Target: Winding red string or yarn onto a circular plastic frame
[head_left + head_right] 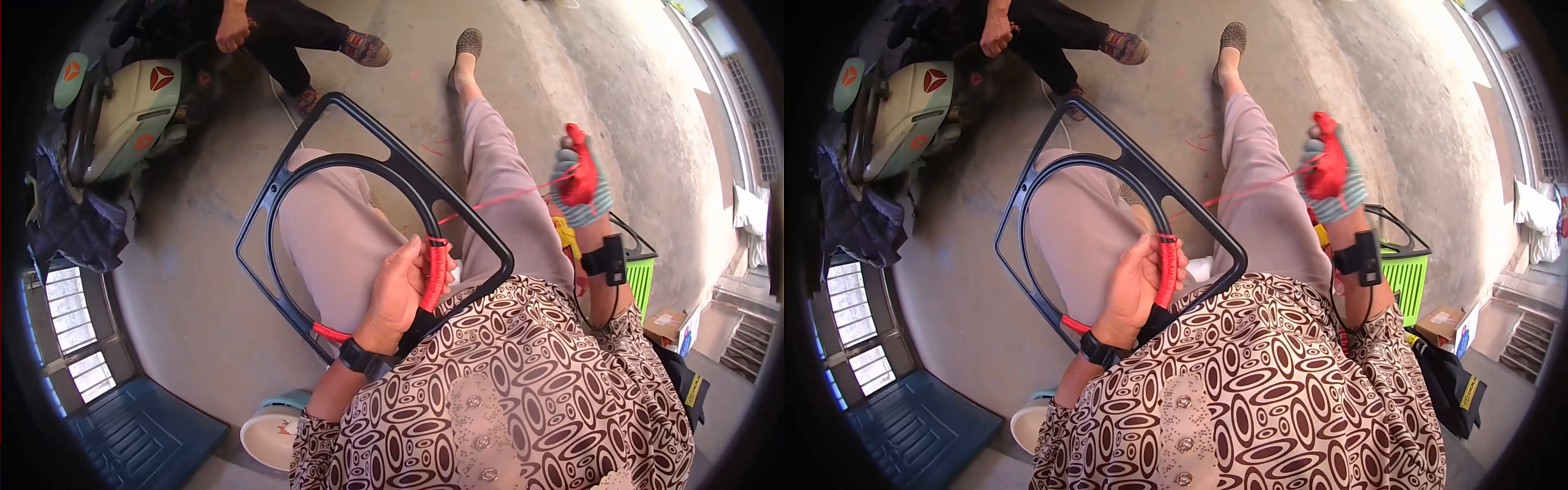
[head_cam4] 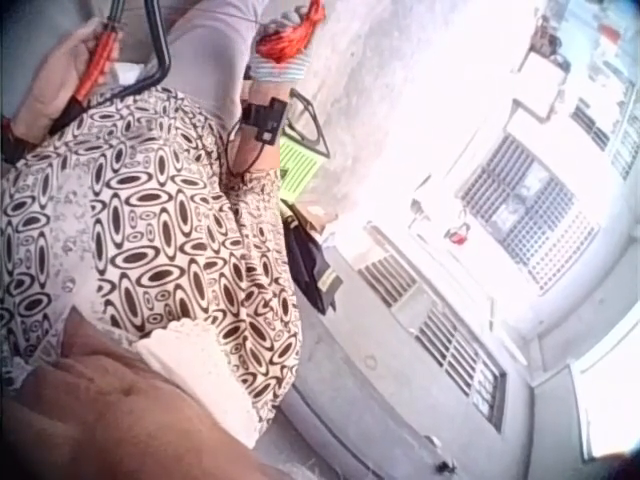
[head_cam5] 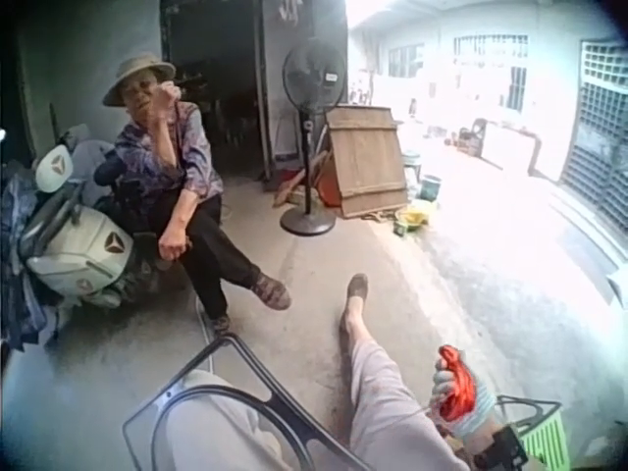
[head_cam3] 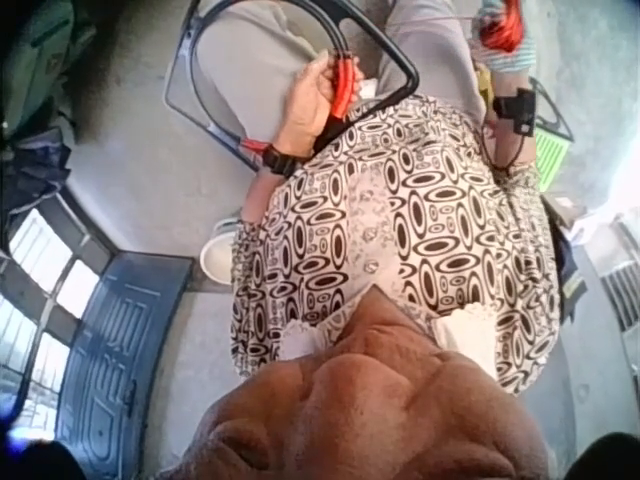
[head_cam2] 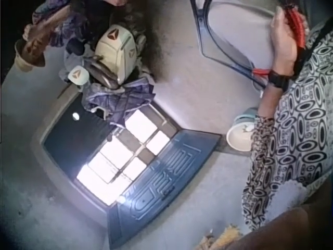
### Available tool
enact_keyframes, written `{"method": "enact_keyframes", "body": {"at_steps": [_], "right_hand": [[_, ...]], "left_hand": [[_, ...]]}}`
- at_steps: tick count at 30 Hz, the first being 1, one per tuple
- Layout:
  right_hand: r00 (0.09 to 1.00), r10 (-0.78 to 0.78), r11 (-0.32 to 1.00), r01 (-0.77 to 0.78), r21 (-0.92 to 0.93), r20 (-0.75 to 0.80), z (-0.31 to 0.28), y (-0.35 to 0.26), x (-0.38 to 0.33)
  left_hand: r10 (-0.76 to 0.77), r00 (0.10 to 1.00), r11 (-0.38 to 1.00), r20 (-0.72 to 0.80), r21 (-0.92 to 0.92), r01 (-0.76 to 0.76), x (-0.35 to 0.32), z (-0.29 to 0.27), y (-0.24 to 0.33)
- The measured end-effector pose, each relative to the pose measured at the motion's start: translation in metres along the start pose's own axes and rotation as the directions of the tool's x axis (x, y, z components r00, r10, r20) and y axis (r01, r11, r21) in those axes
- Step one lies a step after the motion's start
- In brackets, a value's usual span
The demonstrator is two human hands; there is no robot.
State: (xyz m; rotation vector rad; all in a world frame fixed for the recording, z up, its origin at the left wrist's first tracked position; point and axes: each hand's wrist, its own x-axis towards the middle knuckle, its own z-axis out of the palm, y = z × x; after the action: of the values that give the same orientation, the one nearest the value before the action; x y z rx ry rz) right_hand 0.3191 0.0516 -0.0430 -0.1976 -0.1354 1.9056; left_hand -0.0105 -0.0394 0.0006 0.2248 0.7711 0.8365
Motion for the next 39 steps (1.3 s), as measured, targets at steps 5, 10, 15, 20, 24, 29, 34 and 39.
{"method": "enact_keyframes", "body": {"at_steps": [5,10,15,20,24,29,34,39], "right_hand": [[1.0,-0.002,0.996,0.001,0.094,0.011,0.016,-0.017,-0.031],[0.99,-0.141,0.974,0.136,-0.179,-0.014,-0.009,-0.043,-0.047],[0.686,-0.501,0.847,0.265,-0.46,-0.527,0.032,0.016,-0.023],[0.968,-0.21,0.977,0.213,0.005,-0.138,0.011,-0.011,-0.041],[0.871,-0.259,0.921,0.091,-0.379,-0.418,0.007,-0.007,-0.042],[0.731,-0.2,0.71,-0.35,-0.611,-0.652,0.055,0.044,-0.016],[0.894,0.242,0.069,-0.404,-0.912,-0.377,0.07,0.065,-0.032],[0.86,0.485,0.153,-0.261,-0.953,-0.158,0.084,0.098,-0.011]], "left_hand": [[-0.009,1.0,1.0,-0.01,-0.02,0.009,0.0,-0.002,-0.001],[0.007,1.0,1.0,-0.007,0.014,-0.007,0.004,0.008,-0.003],[0.023,0.999,1.0,-0.024,0.006,-0.023,0.003,-0.009,-0.006],[0.006,1.0,1.0,-0.031,-0.008,-0.006,0.002,0.006,-0.002],[0.053,0.999,0.998,-0.014,-0.033,-0.053,0.006,0.008,0.001],[0.105,0.994,0.993,-0.031,0.062,-0.103,0.0,0.0,0.01],[0.085,0.996,0.977,0.026,0.193,-0.088,-0.004,0.007,0.009],[0.091,0.995,0.981,0.03,0.168,-0.095,-0.006,0.0,-0.007]]}}
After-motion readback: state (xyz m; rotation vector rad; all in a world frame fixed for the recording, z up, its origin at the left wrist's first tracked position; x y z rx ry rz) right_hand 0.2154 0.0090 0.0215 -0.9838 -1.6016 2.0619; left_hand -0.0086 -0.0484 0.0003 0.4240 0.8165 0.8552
